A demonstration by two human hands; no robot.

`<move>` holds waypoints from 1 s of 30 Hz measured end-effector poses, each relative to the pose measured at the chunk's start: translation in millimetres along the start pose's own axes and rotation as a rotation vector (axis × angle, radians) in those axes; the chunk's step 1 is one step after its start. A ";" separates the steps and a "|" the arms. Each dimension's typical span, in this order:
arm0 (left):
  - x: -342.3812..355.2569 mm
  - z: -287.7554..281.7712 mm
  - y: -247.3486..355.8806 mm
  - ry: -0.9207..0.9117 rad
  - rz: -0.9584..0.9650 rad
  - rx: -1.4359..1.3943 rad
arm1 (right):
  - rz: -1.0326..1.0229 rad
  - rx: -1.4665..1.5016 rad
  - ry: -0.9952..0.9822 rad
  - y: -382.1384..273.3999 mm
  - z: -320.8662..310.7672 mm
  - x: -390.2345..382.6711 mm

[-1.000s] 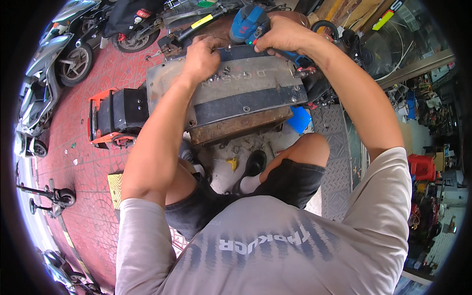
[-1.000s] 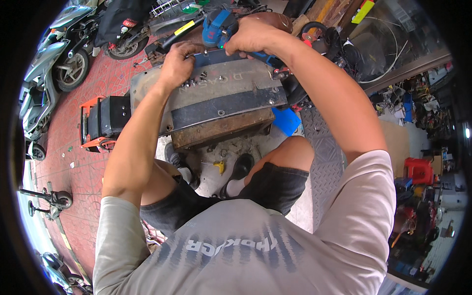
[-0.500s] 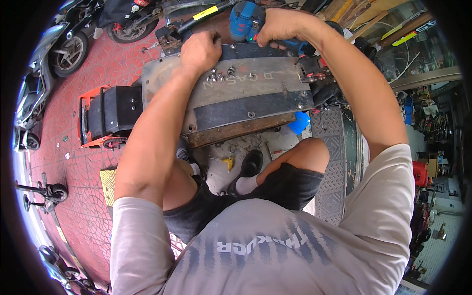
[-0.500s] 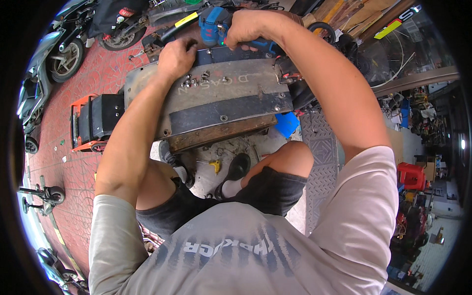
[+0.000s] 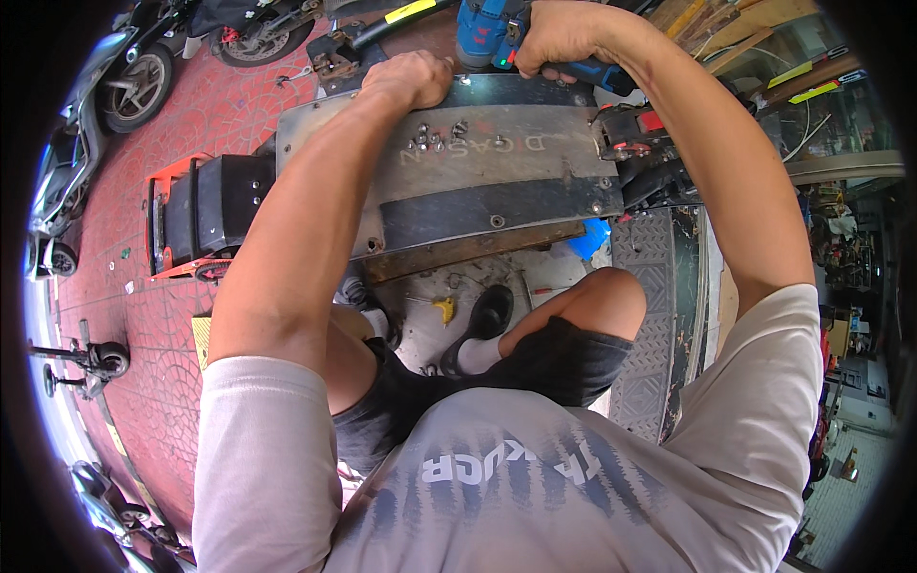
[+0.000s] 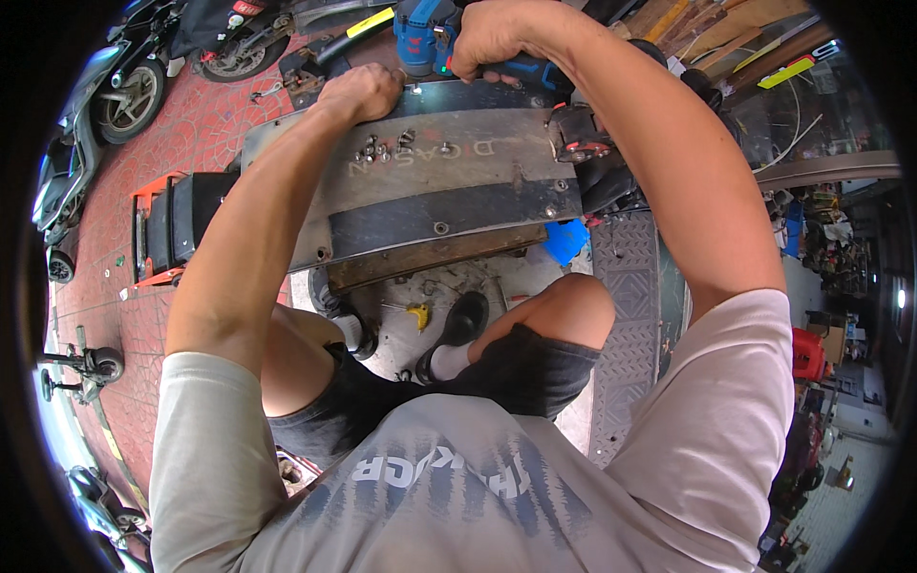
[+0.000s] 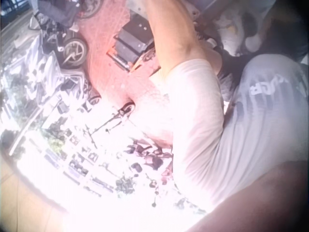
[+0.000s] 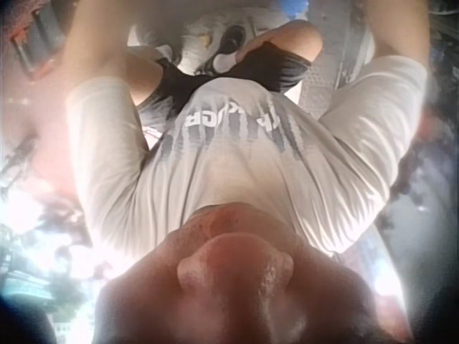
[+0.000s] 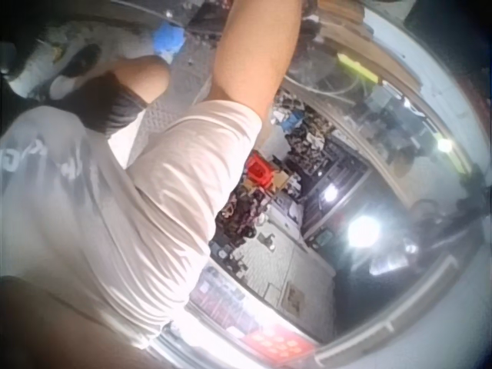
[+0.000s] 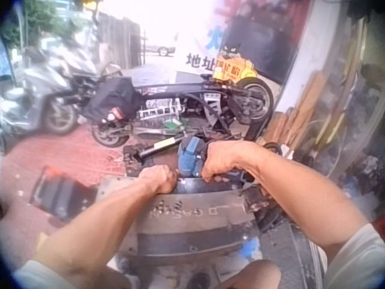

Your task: The person places a protective cover onto the base of an electric scooter, secures it by driving several screws with a power drill, and then attaches a seat and mounting hardware to the frame.

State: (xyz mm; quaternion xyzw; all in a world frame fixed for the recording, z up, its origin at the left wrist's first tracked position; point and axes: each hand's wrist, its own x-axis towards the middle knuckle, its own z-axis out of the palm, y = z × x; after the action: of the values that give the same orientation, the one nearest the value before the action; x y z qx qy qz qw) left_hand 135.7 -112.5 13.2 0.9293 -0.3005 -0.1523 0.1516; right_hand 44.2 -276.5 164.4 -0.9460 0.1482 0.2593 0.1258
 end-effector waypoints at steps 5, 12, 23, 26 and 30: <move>-1.0 -1.7 1.3 -0.046 -0.013 0.048 | -0.056 0.020 -0.017 2.1 4.7 6.5; 2.6 3.5 -1.6 0.006 -0.033 0.016 | -0.025 -0.042 -0.009 3.1 0.4 17.2; -28.4 18.2 -2.0 0.338 0.249 -0.357 | -0.134 0.060 0.043 -1.8 4.4 8.9; -25.9 20.5 -2.6 0.395 0.239 -0.522 | -0.273 -0.516 0.378 -19.2 -5.8 -14.4; -28.1 11.9 -4.7 0.491 0.355 -0.807 | -0.228 -0.404 0.349 -37.1 -22.4 -35.9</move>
State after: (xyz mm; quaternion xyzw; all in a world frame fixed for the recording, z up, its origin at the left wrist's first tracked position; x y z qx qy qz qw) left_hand 111.9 -94.2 6.1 0.7398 -0.3264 -0.0054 0.5884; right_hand 37.7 -241.5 208.0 -0.9928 0.0055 0.1013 -0.0641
